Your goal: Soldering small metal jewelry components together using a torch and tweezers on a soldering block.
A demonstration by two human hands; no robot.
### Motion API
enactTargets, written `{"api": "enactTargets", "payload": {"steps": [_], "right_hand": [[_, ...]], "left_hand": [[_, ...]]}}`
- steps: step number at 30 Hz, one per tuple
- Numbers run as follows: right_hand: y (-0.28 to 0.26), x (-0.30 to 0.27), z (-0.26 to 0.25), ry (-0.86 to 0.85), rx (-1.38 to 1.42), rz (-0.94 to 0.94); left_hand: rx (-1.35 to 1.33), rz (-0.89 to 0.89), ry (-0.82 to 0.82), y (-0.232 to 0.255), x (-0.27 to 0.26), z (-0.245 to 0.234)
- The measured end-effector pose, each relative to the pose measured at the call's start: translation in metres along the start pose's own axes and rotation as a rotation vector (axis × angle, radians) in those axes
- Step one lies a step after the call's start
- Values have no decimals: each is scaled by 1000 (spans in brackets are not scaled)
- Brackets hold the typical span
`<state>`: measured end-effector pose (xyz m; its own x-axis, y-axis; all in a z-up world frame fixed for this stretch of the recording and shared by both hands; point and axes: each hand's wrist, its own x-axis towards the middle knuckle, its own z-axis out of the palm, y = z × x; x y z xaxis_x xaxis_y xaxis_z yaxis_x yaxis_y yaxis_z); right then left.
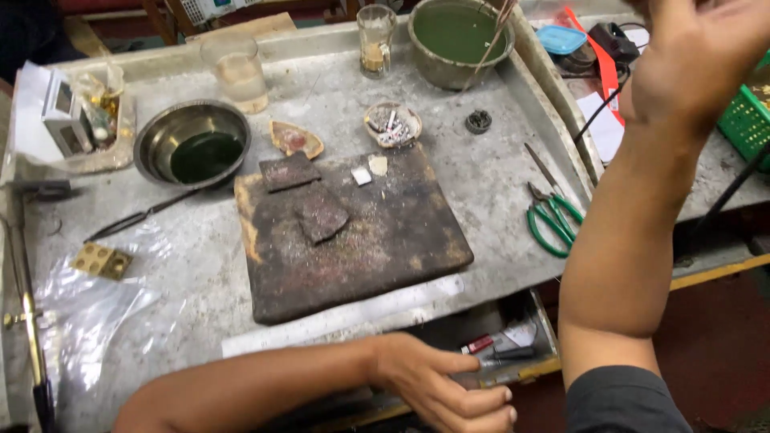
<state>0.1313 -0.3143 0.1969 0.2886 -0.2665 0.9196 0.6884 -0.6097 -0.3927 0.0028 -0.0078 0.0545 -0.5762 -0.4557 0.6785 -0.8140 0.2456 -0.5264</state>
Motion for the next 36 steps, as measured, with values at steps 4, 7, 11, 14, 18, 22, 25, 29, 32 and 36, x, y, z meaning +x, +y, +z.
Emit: {"api": "enactTargets", "payload": {"steps": [4, 7, 11, 14, 18, 22, 25, 29, 32, 36], "right_hand": [[-33, -32, -22, -102, 180, 132], [-87, -50, -27, -137, 152, 315], [-134, -77, -32, -282, 31, 480], [-135, -101, -41, -305, -37, 469], [-88, -152, -58, -411, 15, 423], [-65, -176, -66, -743, -348, -20], [-57, -185, -67, -878, -422, 9], [-85, -170, -35, -900, -280, 146], [-123, -154, 6, -1254, -485, 575], [-83, -181, 15, -999, -284, 208]], "left_hand": [[43, 174, 225, -11, 13, -7], [83, 296, 284, -9, 13, -7], [223, 371, 192, -12, 15, -18], [375, 338, 178, -18, 23, -46], [575, 240, 162, 8, 2, -76], [918, -131, 427, 81, -81, -62], [1104, -585, 251, 141, -97, -95], [1076, -1164, 83, 200, -92, -108], [1029, -1297, 14, 222, -110, -101], [1008, -1401, -46, 235, -129, -92]]}}
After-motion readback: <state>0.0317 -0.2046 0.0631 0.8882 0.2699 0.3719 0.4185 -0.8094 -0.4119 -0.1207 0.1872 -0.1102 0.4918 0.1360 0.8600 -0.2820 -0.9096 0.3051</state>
